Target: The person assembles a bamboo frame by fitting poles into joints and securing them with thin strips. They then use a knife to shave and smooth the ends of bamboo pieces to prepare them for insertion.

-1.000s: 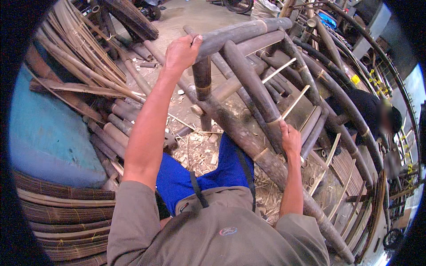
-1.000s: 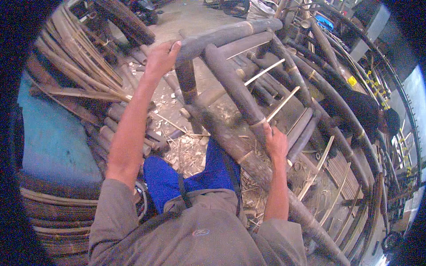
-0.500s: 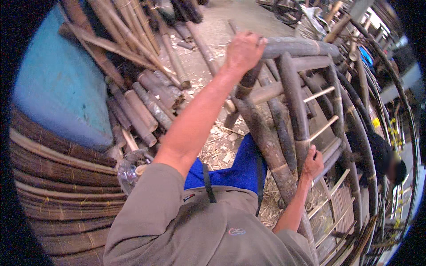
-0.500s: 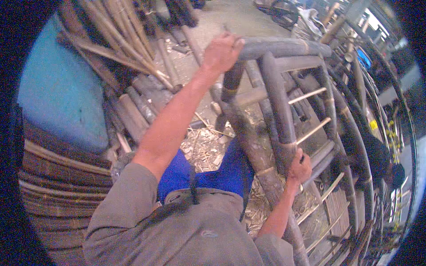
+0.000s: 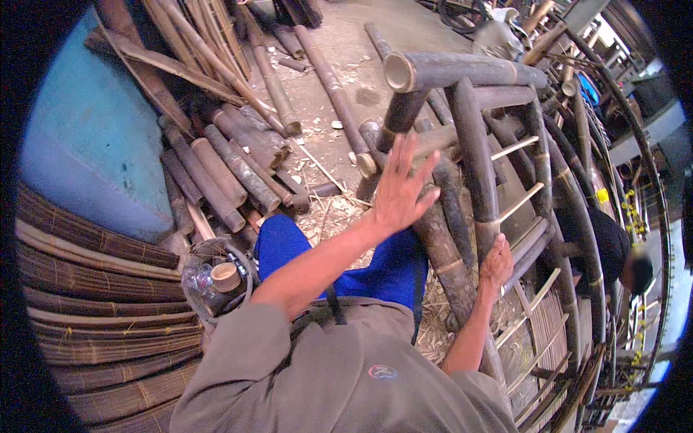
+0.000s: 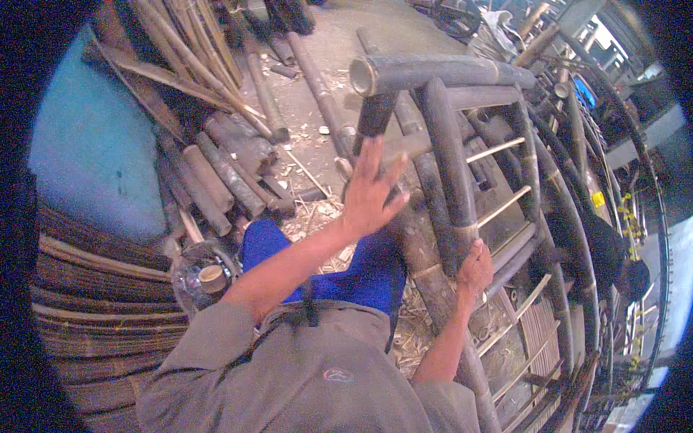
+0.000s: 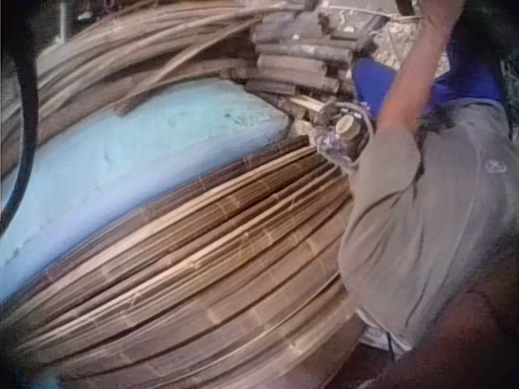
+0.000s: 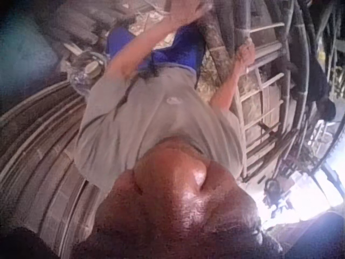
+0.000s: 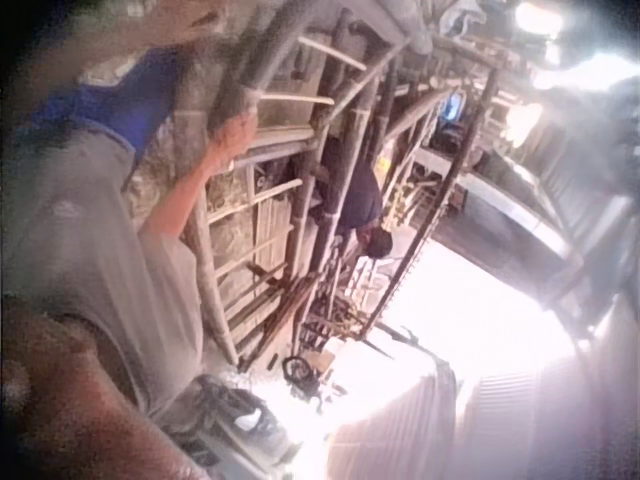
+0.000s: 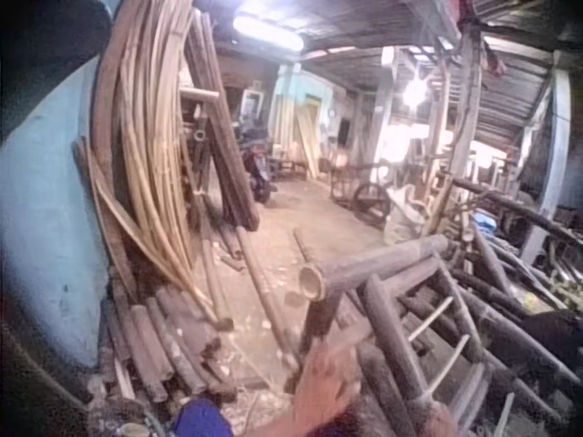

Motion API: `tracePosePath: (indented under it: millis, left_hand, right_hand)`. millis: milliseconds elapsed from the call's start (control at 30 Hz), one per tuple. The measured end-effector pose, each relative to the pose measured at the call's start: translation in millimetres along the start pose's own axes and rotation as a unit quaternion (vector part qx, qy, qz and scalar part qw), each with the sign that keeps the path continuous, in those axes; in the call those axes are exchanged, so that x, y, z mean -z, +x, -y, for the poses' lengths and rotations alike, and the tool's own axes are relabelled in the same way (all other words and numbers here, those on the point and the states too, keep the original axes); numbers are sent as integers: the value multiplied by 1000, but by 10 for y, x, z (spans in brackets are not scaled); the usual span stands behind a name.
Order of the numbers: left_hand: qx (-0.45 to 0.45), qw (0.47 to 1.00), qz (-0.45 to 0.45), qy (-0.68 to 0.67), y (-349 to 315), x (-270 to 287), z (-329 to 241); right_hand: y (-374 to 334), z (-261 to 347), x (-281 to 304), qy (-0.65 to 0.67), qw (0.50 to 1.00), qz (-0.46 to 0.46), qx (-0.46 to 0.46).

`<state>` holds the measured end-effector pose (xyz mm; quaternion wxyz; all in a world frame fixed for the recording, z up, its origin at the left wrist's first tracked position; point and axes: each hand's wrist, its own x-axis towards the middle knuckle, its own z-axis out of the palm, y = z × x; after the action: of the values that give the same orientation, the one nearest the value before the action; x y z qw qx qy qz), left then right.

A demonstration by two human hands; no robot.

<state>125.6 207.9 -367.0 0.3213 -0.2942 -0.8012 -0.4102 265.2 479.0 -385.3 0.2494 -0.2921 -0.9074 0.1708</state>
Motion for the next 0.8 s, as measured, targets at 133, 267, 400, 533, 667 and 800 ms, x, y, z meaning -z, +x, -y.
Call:
tracePosePath:
  millis: [133, 267, 400, 533, 667, 800]
  left_hand:
    - [39, 973, 229, -18, -813, -341, -151]
    - [23, 973, 229, 29, -949, -433, -230]
    - [0, 974, 226, -4, -966, -463, -111]
    - [3, 966, 257, 27, -964, -474, -135]
    - [-9, 967, 251, 47, -1027, -521, -89]
    - [-26, 958, 275, 75, -1019, -532, -112]
  right_hand:
    - [-22, 275, 15, -24, 999, 25, -38]
    - [-7, 179, 17, -5, 998, 28, -47]
    - [-90, 205, 6, 62, 998, -22, -16]
    - [-28, -173, -265, -34, 997, -32, 57]
    - [-108, -49, -223, 34, 993, -97, 56]
    - [-322, -85, 4, 81, 988, -102, 77]
